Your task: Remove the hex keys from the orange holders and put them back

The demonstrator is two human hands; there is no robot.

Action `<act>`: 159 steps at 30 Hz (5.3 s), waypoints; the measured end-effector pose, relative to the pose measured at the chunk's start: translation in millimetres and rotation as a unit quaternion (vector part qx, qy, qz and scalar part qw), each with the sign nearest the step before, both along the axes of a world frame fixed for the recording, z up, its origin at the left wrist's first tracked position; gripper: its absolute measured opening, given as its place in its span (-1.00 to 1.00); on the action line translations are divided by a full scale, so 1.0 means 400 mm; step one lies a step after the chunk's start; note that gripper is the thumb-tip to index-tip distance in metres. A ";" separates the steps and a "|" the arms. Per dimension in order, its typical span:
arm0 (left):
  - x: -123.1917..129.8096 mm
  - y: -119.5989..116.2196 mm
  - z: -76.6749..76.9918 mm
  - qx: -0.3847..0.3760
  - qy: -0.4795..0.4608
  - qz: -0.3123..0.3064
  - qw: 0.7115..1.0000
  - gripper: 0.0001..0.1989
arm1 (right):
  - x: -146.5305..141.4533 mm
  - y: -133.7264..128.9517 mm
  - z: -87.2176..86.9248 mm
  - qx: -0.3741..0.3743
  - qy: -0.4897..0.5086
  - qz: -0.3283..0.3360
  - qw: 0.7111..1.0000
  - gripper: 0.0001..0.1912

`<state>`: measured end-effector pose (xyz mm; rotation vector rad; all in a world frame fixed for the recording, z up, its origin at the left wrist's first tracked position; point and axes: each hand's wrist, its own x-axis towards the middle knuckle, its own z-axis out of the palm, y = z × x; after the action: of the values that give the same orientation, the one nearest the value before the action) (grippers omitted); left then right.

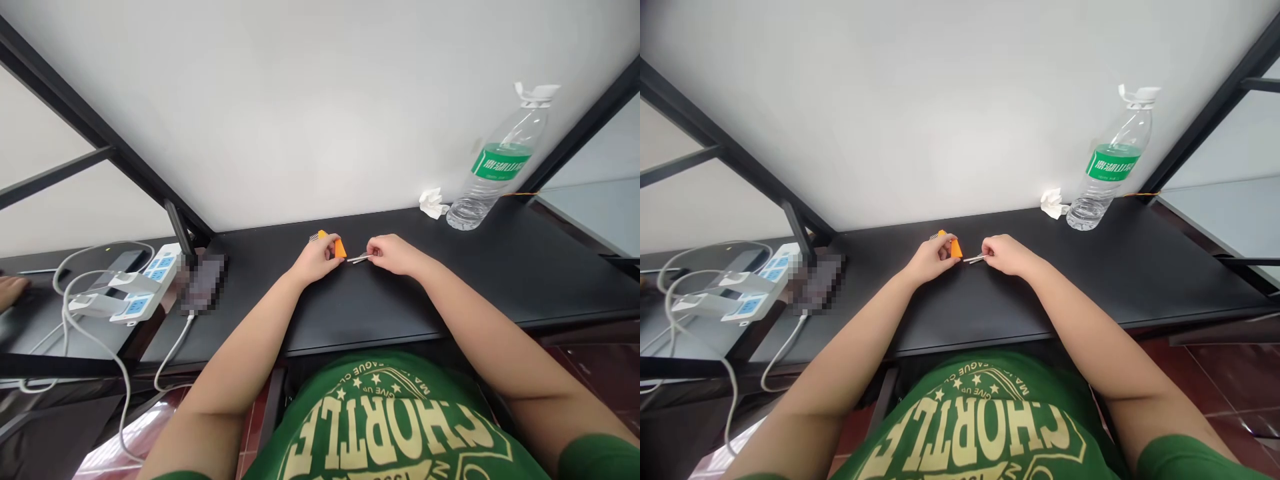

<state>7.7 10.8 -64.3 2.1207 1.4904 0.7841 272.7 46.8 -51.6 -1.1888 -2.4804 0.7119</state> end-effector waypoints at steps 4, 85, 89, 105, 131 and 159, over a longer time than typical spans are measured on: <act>-0.002 0.003 -0.006 0.014 -0.043 0.005 0.999 -0.52 | 0.014 0.010 0.001 -0.034 0.122 -0.003 0.992 -0.85; 0.037 -0.027 0.018 0.036 0.006 -0.003 0.999 -0.53 | -0.018 -0.041 0.001 0.146 0.077 0.073 0.984 -0.68; 0.051 -0.036 0.027 0.067 0.020 -0.035 0.997 -0.63 | -0.051 -0.057 0.000 0.112 0.123 0.087 0.982 -0.69; 0.014 -0.014 0.020 0.012 0.049 0.004 0.999 -0.54 | -0.018 -0.034 0.012 0.034 -0.168 -0.056 0.984 -0.96; 0.049 -0.037 0.034 0.066 0.042 -0.086 0.993 -0.69 | -0.040 -0.039 -0.018 0.107 0.159 0.050 0.980 -0.70; 0.016 -0.018 0.014 0.004 0.013 -0.016 1.000 -0.51 | -0.003 -0.004 -0.003 0.176 -0.106 -0.042 0.978 -0.84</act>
<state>14.0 3.5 -58.8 2.1626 1.4647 0.7545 271.6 45.2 -53.0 -1.2751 -2.5631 0.1143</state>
